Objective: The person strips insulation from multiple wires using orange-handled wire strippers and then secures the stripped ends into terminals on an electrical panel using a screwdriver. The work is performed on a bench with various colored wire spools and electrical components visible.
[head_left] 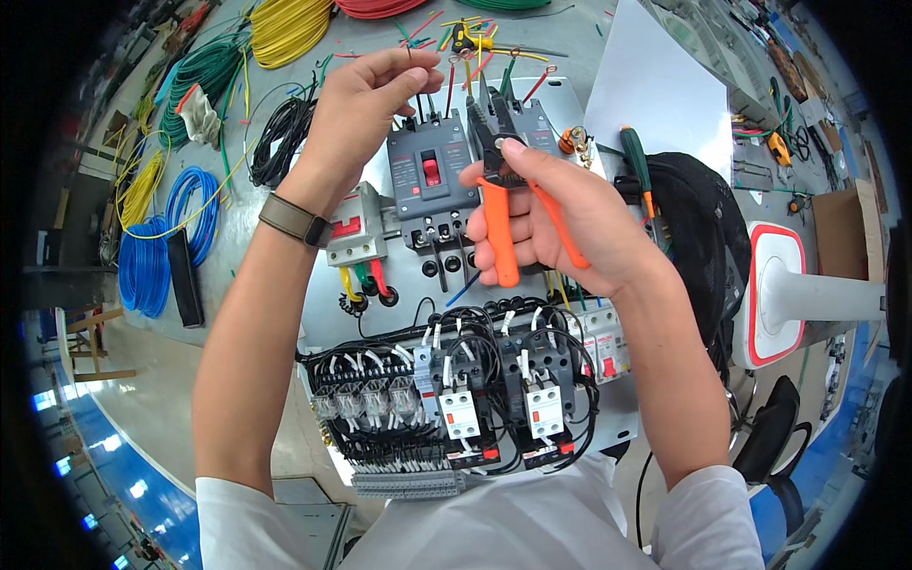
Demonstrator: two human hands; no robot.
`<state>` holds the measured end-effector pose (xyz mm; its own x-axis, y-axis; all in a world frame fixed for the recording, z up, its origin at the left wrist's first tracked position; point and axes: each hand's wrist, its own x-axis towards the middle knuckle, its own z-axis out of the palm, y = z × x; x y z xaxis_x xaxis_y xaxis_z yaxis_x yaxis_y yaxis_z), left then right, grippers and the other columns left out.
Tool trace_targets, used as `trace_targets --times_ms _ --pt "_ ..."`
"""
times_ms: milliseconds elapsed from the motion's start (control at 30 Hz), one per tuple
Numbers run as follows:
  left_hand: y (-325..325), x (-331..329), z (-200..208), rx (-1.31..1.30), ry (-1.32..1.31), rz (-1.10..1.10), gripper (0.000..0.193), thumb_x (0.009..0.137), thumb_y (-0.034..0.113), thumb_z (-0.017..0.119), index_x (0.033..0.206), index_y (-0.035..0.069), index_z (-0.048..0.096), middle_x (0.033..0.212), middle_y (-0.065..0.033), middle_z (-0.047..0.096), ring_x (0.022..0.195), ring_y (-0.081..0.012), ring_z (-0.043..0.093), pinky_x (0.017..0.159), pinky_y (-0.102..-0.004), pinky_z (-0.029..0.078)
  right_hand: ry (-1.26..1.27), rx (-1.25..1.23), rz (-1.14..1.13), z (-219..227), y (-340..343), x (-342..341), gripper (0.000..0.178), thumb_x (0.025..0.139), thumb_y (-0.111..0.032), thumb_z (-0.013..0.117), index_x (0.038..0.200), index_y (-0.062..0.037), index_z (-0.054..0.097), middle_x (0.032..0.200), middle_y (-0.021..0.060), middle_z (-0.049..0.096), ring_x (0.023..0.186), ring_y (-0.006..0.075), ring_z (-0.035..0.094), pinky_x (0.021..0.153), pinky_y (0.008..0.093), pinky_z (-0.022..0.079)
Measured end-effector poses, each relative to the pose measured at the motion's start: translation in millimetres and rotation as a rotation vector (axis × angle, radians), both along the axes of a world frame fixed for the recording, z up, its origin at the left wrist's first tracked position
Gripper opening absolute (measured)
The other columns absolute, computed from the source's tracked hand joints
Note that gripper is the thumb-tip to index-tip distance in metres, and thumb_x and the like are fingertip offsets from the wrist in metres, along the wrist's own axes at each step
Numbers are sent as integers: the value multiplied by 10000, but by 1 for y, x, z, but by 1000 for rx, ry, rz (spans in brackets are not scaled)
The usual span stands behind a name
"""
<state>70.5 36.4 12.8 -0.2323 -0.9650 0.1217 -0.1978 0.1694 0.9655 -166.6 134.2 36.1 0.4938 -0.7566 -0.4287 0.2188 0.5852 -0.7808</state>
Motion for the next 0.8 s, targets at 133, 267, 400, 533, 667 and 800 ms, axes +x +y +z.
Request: trace_targets --times_ms 133,267,400,533,667,800 --pt "-6 -2 3 54 9 -102 319 1044 222 683 1319 64 720 1212 -39 763 1111 -107 693 828 -269 524 -110 63 5 2 -3 7 512 1078 -447 559 1285 18 616 982 174 709 811 278 748 746 426 648" --pt "-10 -6 2 94 33 -113 301 1043 224 684 1308 89 726 1204 -22 761 1075 -78 672 797 -257 521 -74 37 6 -1 -5 13 508 1068 -430 565 1298 20 616 996 178 713 813 279 748 753 433 647" --pt "-11 -2 -1 117 57 -140 294 1043 223 683 1304 94 723 1179 -10 764 1060 -69 667 822 -258 522 -105 56 4 1 -7 13 519 1064 -424 558 1313 29 607 1034 215 714 862 321 753 789 469 648" --pt "-6 -2 -5 87 51 -132 278 1043 216 682 1293 101 724 1164 -6 765 1053 -72 669 841 -262 523 -340 189 41 0 -17 13 524 1069 -407 526 1329 43 591 1087 263 711 939 393 753 870 529 640" --pt "-9 -1 -12 68 136 -150 234 1041 97 656 1259 64 734 1150 -16 759 958 -75 659 824 -268 539 -578 282 97 -4 -31 18 555 1087 -406 453 1351 72 559 1144 301 702 1031 465 736 968 589 604" --pt "-7 -1 -11 90 170 -132 226 1039 73 654 1250 44 730 1137 -26 762 970 -87 674 870 -273 543 -656 294 86 -4 -37 26 552 1094 -399 445 1351 78 547 1145 305 699 1053 487 727 969 616 597"
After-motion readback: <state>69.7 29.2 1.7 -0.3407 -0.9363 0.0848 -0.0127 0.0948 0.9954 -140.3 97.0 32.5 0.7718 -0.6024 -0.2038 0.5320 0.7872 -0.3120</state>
